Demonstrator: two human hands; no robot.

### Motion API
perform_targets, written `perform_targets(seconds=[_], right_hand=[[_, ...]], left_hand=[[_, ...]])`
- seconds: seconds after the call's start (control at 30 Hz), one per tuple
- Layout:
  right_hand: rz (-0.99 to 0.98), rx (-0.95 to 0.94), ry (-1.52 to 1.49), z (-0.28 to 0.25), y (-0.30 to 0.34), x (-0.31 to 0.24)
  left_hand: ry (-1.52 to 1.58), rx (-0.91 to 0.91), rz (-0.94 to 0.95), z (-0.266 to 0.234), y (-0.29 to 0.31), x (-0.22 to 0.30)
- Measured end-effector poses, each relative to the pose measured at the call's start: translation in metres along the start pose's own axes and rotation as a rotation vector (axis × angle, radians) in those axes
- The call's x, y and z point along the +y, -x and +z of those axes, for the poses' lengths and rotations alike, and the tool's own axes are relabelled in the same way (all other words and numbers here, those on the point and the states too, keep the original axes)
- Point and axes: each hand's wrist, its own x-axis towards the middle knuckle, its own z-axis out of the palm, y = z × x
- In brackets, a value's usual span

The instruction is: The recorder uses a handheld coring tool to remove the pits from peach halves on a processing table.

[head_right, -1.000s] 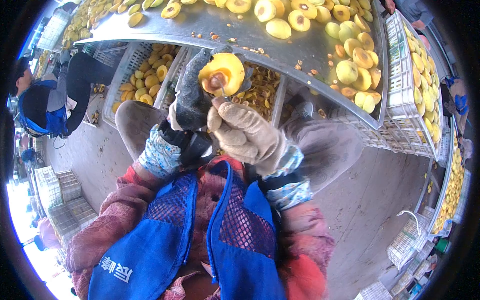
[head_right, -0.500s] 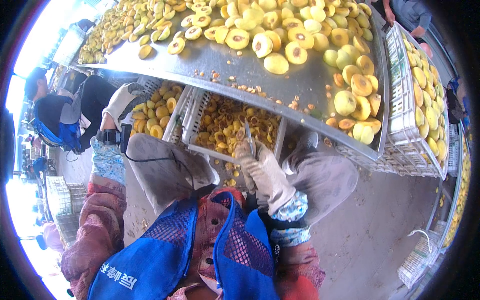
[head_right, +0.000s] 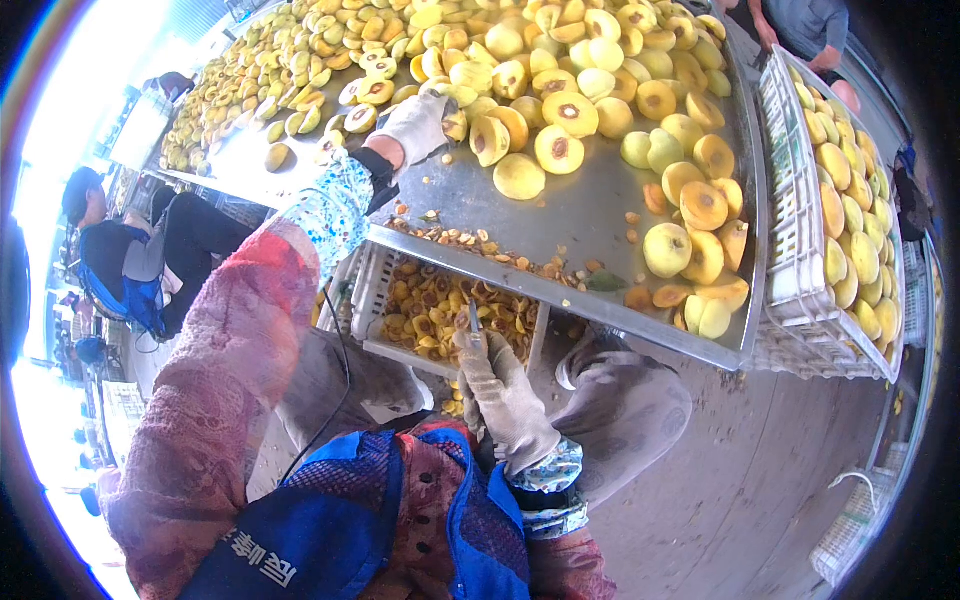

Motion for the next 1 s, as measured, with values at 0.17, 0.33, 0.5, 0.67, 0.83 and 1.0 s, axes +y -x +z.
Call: perform_targets(seconds=[0.17, 0.33, 0.5, 0.67, 0.83, 1.0], right_hand=[[-0.020, -0.015, 0.050, 0.006, -0.001, -0.003], [-0.037, -0.042, 0.042, 0.009, 0.001, 0.000], [-0.099, -0.013, 0.022, 0.009, 0.006, 0.006], [-0.297, 0.086, 0.421, 0.017, 0.011, -0.001], [-0.550, 0.144, 0.671, 0.041, 0.016, -0.021], [-0.618, 0.280, 1.139, 0.052, 0.010, -0.024]], left_hand=[[-0.053, -0.013, -0.219, 0.022, -0.016, -0.031], [0.157, -0.099, -0.128, 0.016, 0.015, -0.062], [1.507, -0.278, 0.161, -0.004, 0.087, -0.058], [1.381, 0.190, 0.207, 0.027, 0.169, -0.018], [1.276, 0.251, 0.066, -0.039, 0.240, 0.061], [1.029, 0.313, 0.186, -0.021, 0.267, 0.058]])
